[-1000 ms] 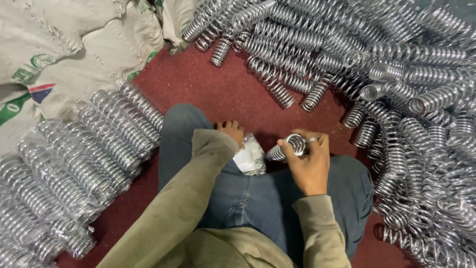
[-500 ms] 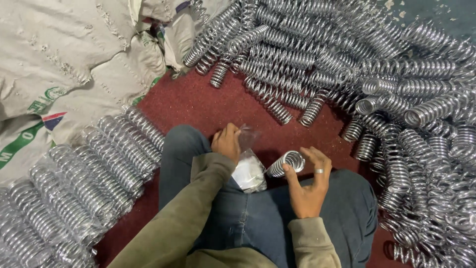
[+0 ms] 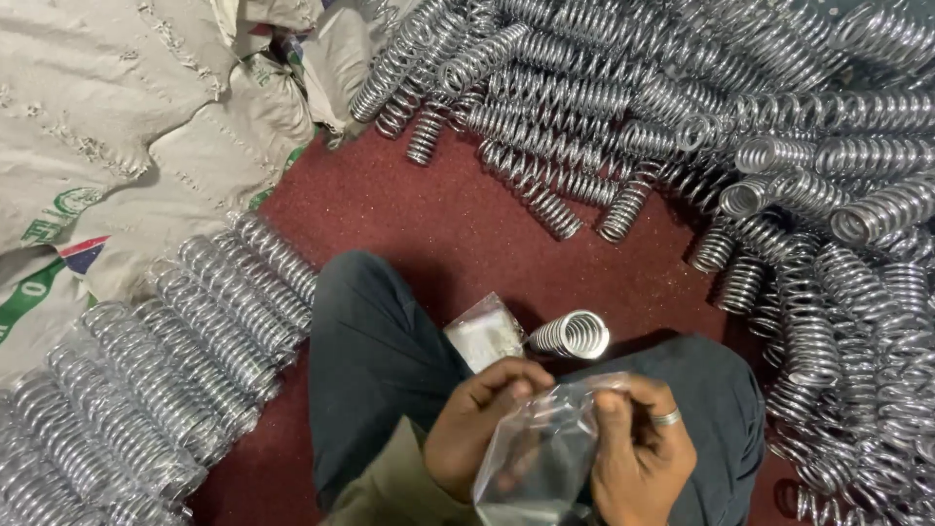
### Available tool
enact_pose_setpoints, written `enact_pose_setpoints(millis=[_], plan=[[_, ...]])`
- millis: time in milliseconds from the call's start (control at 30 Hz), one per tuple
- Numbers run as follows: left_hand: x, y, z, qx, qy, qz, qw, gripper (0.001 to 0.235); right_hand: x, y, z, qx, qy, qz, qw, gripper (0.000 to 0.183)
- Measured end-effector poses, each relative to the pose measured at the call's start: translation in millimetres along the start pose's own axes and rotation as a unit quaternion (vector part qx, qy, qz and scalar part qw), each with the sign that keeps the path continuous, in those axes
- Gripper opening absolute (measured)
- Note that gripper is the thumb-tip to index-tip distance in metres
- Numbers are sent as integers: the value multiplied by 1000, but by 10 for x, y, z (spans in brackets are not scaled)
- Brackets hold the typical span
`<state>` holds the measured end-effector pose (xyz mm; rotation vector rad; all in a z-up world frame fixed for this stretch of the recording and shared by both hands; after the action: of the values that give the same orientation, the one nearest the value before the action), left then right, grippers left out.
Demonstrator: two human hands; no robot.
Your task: Bagging individual metal springs into small plastic bags from a large pile on the floor.
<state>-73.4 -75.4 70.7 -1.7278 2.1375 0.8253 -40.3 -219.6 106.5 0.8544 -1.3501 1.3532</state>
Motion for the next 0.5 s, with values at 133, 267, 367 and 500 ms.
enact_pose_setpoints(millis=[133,267,367,500], plan=[[1,-43,-177,17,-295,-180,938,15,-94,105,12,63,-39,-84,994,11],[194,-97,83,64,-215,-4,974,13,-241,43,185,90,-132,-106,981,15],[99,-109,192,154,-346,53,924,35,-280,100,244,91,-211,-225,947,19],[-98,-346,139,61,-225,-75,970,39,-227,84,110,172,-108,-260,944,13]])
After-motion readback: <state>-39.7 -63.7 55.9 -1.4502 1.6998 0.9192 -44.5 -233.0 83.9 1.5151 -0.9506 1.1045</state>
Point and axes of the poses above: each hand's wrist, its own y-axis away from the middle knuckle, its own z-axis out of the back of the hand, x = y × z, the point moved 3 cm from there along -y, towards the middle knuckle, and after that the axes turned 2 degrees about -y, right-handed, at the moved point
